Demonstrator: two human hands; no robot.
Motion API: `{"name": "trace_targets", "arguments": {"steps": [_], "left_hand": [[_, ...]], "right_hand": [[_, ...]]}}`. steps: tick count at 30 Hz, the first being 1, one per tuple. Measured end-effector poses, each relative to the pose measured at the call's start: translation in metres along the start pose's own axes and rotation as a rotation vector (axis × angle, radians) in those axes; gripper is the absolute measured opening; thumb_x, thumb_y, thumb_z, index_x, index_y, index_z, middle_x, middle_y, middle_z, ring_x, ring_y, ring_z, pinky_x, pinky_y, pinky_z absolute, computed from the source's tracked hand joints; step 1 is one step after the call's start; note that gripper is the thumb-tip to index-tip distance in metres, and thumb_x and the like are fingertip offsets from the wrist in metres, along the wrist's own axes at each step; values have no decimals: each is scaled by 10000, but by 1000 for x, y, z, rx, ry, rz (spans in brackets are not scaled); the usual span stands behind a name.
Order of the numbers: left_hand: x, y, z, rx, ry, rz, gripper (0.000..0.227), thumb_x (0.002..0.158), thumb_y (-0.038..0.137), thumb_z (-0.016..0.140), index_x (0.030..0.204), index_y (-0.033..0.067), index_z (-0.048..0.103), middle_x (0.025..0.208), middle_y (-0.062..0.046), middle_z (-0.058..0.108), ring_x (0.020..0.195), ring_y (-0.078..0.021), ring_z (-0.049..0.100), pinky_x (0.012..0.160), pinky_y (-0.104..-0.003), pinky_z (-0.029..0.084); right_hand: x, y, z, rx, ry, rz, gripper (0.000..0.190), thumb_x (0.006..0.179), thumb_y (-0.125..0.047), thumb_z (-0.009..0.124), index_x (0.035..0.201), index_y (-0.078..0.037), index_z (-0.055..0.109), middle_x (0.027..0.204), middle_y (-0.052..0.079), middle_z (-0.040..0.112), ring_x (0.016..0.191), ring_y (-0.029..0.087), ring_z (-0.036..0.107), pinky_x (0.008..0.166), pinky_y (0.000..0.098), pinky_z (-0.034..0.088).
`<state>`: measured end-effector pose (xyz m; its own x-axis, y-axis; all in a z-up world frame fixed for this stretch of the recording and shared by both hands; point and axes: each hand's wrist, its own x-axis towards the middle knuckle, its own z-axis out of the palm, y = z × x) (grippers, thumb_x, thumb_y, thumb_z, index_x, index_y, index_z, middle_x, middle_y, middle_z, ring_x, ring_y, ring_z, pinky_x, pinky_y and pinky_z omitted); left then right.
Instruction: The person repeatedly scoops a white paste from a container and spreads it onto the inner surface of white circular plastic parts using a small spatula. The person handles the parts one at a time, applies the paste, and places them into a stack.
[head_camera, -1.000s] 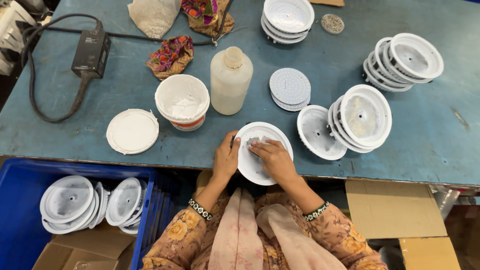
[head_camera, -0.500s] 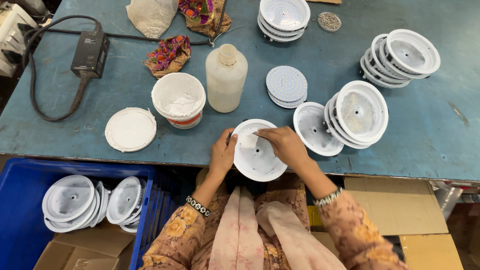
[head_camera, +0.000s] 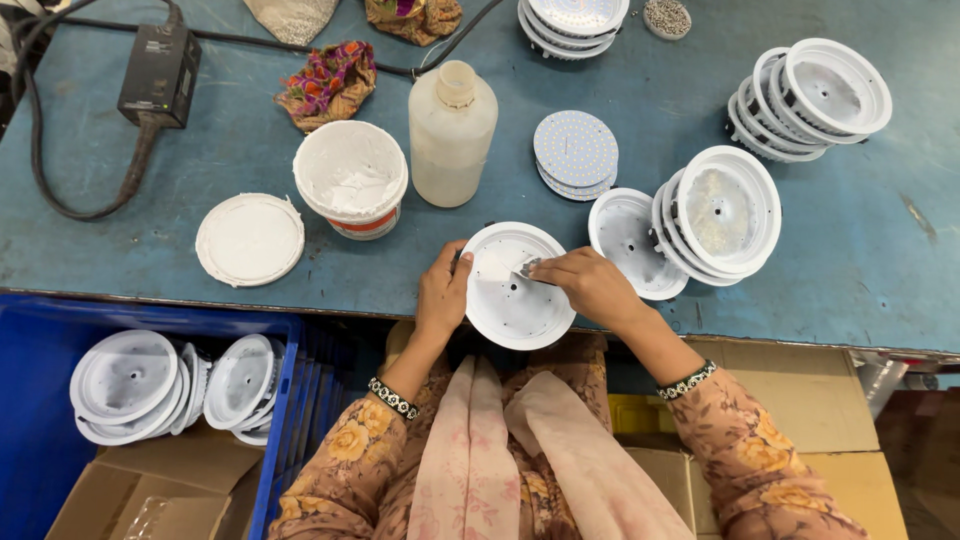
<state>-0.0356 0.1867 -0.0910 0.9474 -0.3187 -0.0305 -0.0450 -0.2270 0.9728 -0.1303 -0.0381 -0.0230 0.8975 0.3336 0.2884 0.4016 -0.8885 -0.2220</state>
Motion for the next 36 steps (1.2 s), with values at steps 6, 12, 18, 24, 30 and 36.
{"name": "trace_targets", "arguments": {"steps": [6, 12, 18, 24, 30, 36], "left_hand": [[-1, 1, 1, 2, 20, 40, 315, 1026, 290, 531, 1209, 68, 660, 739, -142, 690, 655, -255, 682, 633, -395, 518], [-3, 3, 2, 15, 32, 19, 316, 1032, 291, 517, 1203, 71, 666, 704, -141, 669, 621, -254, 654, 612, -399, 499], [-2, 4, 0, 20, 15, 5, 317, 1030, 295, 509, 1204, 75, 658, 710, -148, 677, 636, -273, 669, 621, -406, 503], [-1, 2, -1, 38, -25, 26, 320, 1031, 301, 509, 1211, 75, 647, 753, -167, 693, 682, -301, 693, 653, -414, 518], [-3, 4, -3, 11, 7, 69, 311, 1035, 294, 511, 1200, 76, 659, 790, -179, 703, 732, -324, 705, 687, -416, 526], [-5, 3, -1, 38, 3, 29, 308, 1030, 300, 514, 1200, 84, 651, 771, -181, 694, 711, -330, 696, 673, -428, 518]], "right_hand": [[-15, -13, 8, -96, 123, 34, 430, 782, 71, 591, 1136, -105, 758, 1121, 31, 773, 934, 248, 693, 880, 359, 507], [-34, -47, 24, -122, 80, 248, 341, 809, 58, 621, 1083, -87, 764, 953, 71, 765, 759, 276, 671, 806, 395, 503], [-44, -80, 14, -118, 32, 224, 404, 719, 60, 606, 1062, -80, 768, 917, 104, 749, 810, 315, 673, 823, 408, 503], [10, -16, -4, -50, 76, 57, 408, 739, 58, 633, 1075, -113, 787, 977, 66, 762, 904, 305, 667, 863, 420, 482], [20, -5, -5, -7, -18, -11, 309, 788, 28, 661, 1022, -134, 781, 985, 45, 776, 913, 290, 672, 877, 409, 482], [-36, -53, -6, -2, -18, 65, 417, 754, 81, 602, 1087, -98, 778, 969, 72, 775, 884, 285, 689, 881, 415, 492]]}}
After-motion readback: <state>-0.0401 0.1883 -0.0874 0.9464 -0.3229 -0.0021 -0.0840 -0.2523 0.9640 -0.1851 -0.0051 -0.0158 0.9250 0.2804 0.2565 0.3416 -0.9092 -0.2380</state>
